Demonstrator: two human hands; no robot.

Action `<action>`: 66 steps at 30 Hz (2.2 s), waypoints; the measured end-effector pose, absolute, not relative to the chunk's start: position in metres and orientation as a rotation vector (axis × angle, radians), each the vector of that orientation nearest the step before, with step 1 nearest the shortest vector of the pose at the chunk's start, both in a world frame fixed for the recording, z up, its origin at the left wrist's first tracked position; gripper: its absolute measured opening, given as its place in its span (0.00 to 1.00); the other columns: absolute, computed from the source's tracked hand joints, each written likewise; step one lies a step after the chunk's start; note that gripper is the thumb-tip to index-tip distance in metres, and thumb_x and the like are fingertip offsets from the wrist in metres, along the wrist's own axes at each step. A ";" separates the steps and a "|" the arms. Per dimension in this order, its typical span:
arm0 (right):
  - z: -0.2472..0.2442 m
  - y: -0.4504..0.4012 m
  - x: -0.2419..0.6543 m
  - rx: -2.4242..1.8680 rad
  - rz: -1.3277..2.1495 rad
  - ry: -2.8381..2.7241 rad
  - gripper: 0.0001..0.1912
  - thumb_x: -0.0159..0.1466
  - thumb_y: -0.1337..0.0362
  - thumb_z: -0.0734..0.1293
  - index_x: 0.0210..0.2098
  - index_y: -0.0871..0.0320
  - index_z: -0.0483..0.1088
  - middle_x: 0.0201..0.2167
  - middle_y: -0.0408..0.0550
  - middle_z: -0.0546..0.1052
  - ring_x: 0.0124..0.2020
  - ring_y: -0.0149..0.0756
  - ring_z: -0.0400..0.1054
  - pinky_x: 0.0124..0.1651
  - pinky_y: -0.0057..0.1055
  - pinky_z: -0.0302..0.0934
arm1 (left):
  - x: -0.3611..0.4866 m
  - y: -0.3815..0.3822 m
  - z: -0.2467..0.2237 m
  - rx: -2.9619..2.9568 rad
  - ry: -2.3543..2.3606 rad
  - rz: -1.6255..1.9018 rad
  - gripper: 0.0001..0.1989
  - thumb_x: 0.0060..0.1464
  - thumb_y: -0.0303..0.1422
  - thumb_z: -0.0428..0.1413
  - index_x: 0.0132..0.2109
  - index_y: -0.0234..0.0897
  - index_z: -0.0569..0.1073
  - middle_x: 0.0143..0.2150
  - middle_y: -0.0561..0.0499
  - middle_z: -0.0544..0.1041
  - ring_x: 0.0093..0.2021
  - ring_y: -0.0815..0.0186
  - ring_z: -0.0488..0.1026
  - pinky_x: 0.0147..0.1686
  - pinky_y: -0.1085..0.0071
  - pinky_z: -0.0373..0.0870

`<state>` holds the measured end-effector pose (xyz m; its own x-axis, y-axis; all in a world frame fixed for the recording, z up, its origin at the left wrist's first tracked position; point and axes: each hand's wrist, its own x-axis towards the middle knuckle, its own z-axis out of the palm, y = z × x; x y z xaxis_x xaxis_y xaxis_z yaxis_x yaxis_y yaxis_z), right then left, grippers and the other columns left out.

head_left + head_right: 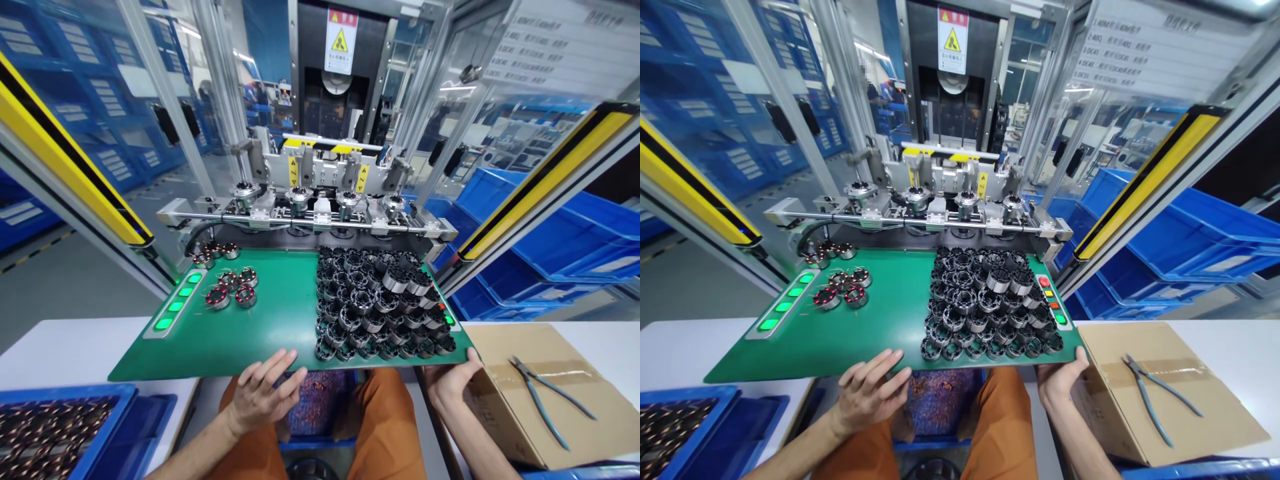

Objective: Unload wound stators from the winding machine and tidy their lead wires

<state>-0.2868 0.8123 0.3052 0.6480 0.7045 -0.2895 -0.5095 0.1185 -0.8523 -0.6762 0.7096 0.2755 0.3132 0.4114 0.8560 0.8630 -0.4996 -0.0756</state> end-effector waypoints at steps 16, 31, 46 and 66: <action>0.308 0.812 -0.289 -1.130 0.899 -0.211 0.39 0.59 0.35 0.67 0.59 0.55 0.80 0.59 0.51 0.85 0.61 0.52 0.77 0.52 0.45 0.78 | -0.677 0.709 0.270 -2.040 -1.141 -1.106 0.21 0.59 0.34 0.70 0.58 0.55 0.82 0.65 0.55 0.84 0.67 0.64 0.77 0.74 0.62 0.59; 0.309 0.812 -0.290 -1.111 0.882 -0.268 0.39 0.58 0.34 0.68 0.57 0.55 0.79 0.58 0.53 0.85 0.65 0.54 0.76 0.62 0.53 0.77 | -0.676 0.709 0.276 -2.050 -1.141 -1.107 0.18 0.60 0.34 0.70 0.56 0.53 0.82 0.59 0.53 0.86 0.64 0.65 0.78 0.73 0.63 0.59; 0.311 0.812 -0.291 -1.111 0.901 -0.236 0.39 0.59 0.34 0.67 0.58 0.55 0.80 0.59 0.52 0.85 0.65 0.55 0.76 0.63 0.54 0.77 | -0.677 0.709 0.272 -2.042 -1.139 -1.106 0.24 0.56 0.33 0.72 0.59 0.54 0.81 0.62 0.54 0.85 0.71 0.64 0.74 0.74 0.63 0.60; 0.316 0.811 -0.293 -1.138 0.939 -0.221 0.41 0.56 0.32 0.68 0.57 0.56 0.80 0.56 0.54 0.86 0.61 0.56 0.78 0.53 0.50 0.79 | -0.675 0.710 0.278 -2.034 -1.137 -1.101 0.13 0.64 0.35 0.68 0.54 0.53 0.82 0.57 0.54 0.86 0.57 0.64 0.79 0.68 0.62 0.62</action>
